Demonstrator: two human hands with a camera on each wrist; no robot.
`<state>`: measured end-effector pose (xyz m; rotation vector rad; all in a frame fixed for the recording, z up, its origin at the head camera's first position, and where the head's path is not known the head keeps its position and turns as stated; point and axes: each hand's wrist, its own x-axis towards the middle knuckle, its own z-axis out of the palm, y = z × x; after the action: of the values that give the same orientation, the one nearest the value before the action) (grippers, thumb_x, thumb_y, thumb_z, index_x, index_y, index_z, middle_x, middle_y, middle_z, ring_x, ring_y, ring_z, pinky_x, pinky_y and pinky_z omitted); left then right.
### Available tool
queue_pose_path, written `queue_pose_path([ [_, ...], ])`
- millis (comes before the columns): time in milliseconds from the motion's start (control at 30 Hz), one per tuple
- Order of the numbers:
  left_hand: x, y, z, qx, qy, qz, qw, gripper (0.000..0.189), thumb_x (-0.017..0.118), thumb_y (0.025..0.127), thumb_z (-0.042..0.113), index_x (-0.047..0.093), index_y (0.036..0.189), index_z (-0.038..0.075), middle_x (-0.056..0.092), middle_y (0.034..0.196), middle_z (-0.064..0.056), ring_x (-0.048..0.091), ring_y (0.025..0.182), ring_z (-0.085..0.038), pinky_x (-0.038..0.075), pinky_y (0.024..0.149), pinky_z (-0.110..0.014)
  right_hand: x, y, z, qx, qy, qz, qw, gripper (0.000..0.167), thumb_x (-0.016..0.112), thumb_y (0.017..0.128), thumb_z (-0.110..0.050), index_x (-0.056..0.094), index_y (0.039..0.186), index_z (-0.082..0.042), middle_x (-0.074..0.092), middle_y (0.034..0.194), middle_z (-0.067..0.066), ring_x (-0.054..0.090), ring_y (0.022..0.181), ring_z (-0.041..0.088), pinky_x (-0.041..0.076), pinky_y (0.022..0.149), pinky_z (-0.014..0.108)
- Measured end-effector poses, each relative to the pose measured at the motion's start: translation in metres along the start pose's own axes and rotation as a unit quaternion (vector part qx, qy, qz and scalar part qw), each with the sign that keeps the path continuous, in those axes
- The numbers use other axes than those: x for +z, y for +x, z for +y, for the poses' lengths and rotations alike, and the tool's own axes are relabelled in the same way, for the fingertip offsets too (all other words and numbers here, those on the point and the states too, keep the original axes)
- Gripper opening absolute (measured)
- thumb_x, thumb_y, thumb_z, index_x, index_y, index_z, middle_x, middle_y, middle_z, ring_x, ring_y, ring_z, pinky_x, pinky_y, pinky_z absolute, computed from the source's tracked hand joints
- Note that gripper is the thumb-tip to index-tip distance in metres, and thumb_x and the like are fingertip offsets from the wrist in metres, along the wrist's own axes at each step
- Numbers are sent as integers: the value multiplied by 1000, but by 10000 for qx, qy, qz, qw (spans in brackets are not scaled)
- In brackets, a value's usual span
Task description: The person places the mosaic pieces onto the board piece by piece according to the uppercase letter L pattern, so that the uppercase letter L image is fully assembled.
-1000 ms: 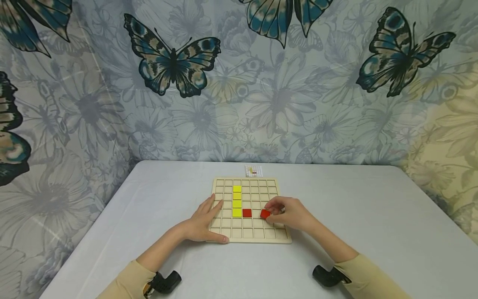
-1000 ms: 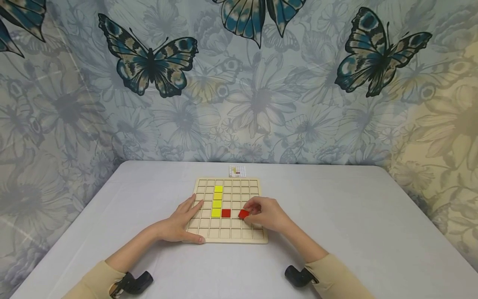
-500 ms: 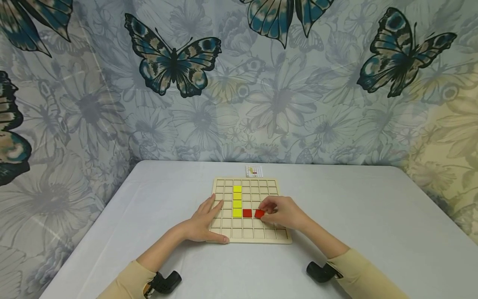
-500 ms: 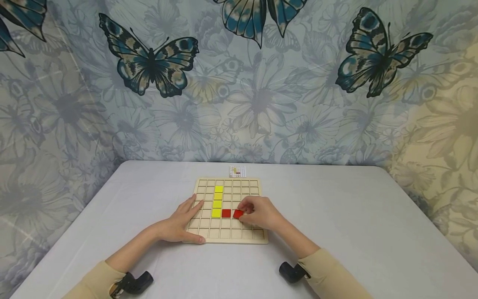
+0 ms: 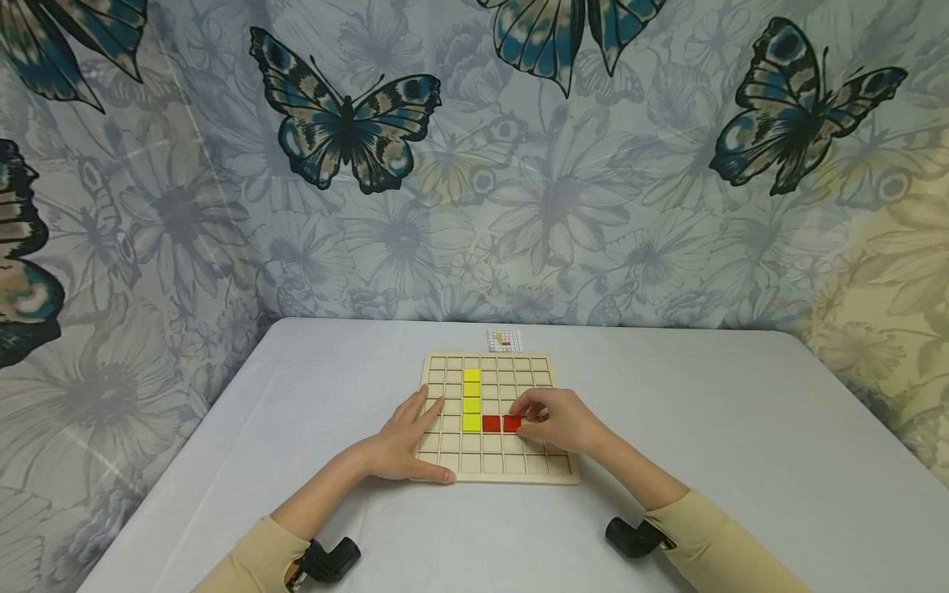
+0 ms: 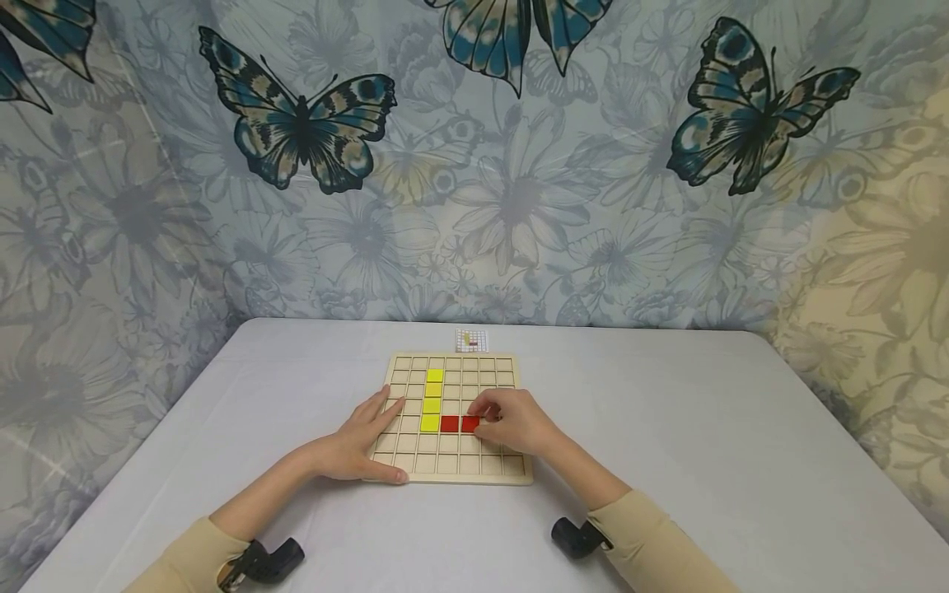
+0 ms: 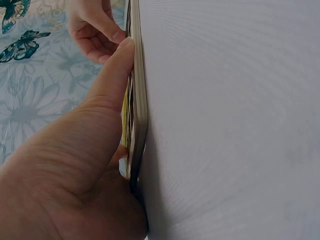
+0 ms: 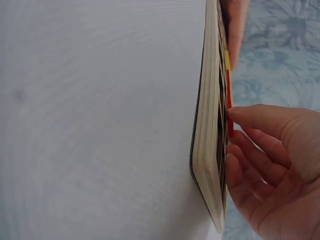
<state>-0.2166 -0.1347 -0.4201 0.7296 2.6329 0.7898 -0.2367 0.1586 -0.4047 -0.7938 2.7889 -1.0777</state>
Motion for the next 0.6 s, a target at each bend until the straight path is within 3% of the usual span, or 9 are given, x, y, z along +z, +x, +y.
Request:
queue_pose_path([
  [600,-1,-1,0,-30,46,-44,10000,112,77,78,53,14,156,5,-6,161,-22,-4,147,-39,12,113,-59,-2,-2,-1,62,140,56,9999,17,75,84,-8,71,101,-10,68,97,-1,61,85,16,51,75,30],
])
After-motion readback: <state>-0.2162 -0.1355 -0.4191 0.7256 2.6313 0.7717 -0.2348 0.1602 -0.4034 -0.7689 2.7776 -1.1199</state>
